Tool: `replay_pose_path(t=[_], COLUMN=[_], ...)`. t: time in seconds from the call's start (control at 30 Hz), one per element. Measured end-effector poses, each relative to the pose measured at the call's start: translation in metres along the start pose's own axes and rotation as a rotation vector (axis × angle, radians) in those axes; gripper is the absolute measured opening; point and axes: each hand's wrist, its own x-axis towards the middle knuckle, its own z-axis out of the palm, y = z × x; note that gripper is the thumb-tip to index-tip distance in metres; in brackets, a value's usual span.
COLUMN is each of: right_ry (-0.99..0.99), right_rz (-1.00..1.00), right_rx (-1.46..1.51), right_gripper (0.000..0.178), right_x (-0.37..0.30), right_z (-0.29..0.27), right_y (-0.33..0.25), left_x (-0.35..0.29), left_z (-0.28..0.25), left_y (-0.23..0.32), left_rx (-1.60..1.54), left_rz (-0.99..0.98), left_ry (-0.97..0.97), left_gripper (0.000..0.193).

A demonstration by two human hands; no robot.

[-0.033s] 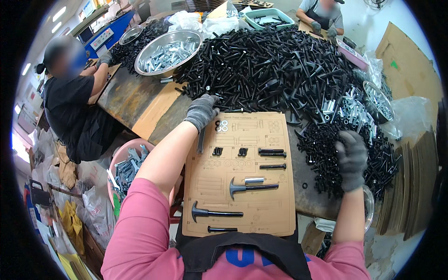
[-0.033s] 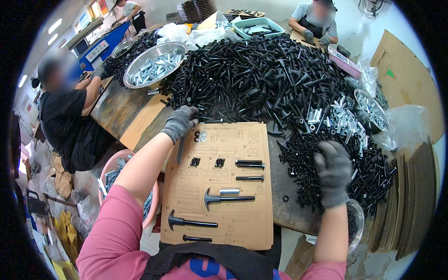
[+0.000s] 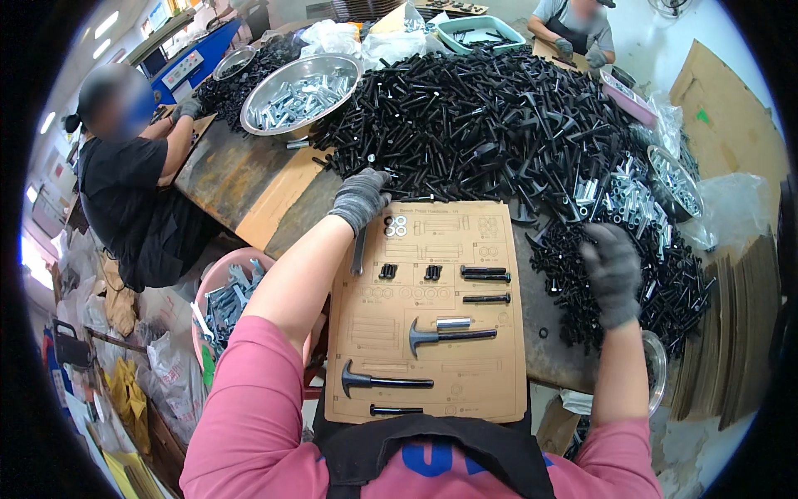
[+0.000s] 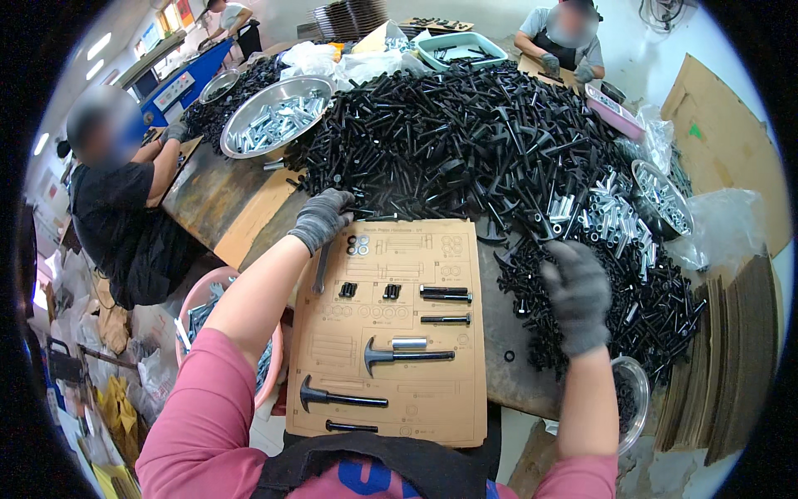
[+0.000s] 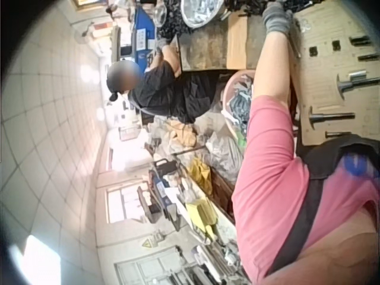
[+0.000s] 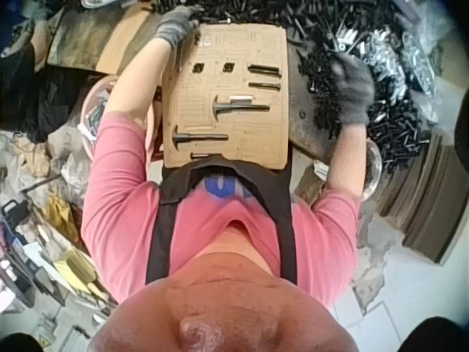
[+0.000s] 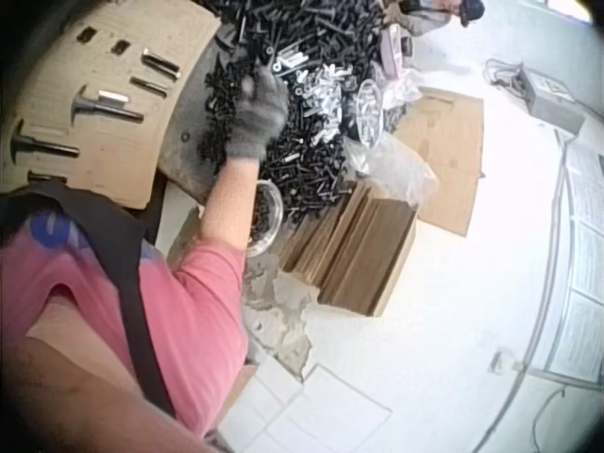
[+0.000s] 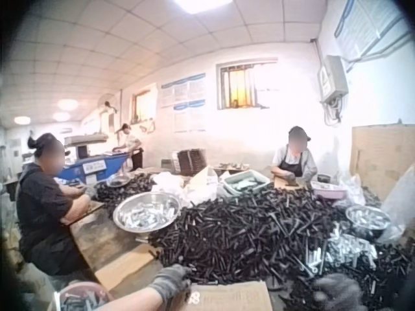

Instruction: The person assembles small hardware kits by picking black metal rods and small fasteners from piles on a table and placing them into designated slots on cardboard templates. They repeat this process for multiple templates, organizing the components into neat rows.

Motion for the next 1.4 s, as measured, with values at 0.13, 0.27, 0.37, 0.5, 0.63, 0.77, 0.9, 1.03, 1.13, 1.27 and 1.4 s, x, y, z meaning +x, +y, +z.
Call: replay_pose_path(t=[0.13,0.27,0.37,0.5,0.63,0.77,0.9,1.03,1.13,1.27,1.4], right_ry=[-0.569,-0.727,-0.862,-0.905,-1.009,-0.856,-0.354,-0.321,-0.535,-0.641,-0.715], right_rz=[-0.011,-0.053,-0.039,-0.143,-0.180,-0.082,-0.005,0.371,0.775,0.951,0.614], right_rx=[-0.038,-0.015,-0.019,-0.112,-0.082,0.005,0.352,0.801,1.135,1.138,0.604], right_gripper=[0.040,0.048,0.047,0.037,0.030,0.029,0.027,0.020,0.015,0.016,0.017], right_x=[0.057,0.090,0.109,0.117,0.127,0.127,0.106,0.103,0.095,0.072,0.062], right_z=[0.091,0.168,0.175,0.187,0.188,0.200,0.182,0.168,0.153,0.163,0.160], right_y=[-0.026,-0.059,-0.087,-0.087,-0.082,-0.061,-0.050,-0.056,-0.076,-0.081,-0.074], left_x=[0.021,0.033,0.037,0.040,0.049,0.035,0.040,0.041,0.042,0.041,0.040], left_z=[0.002,0.013,0.011,-0.001,-0.008,-0.003,0.000,-0.005,-0.011,0.001,0.007], left_y=[0.003,0.002,0.006,0.013,0.021,0.040,0.041,0.047,0.051,0.059,0.061], left_rx=[0.183,0.398,0.531,0.442,0.004,0.034,0.159,0.383,0.366,0.479,0.577], left_rz=[0.072,0.153,0.202,0.195,0.180,0.306,0.384,0.411,0.340,0.359,0.357], left_ry=[-0.133,-0.148,-0.153,-0.164,-0.348,-0.279,-0.349,-0.355,-0.409,-0.283,-0.246], left_gripper=[0.030,0.029,0.029,0.028,0.024,0.031,0.039,0.038,0.032,0.026,0.026])
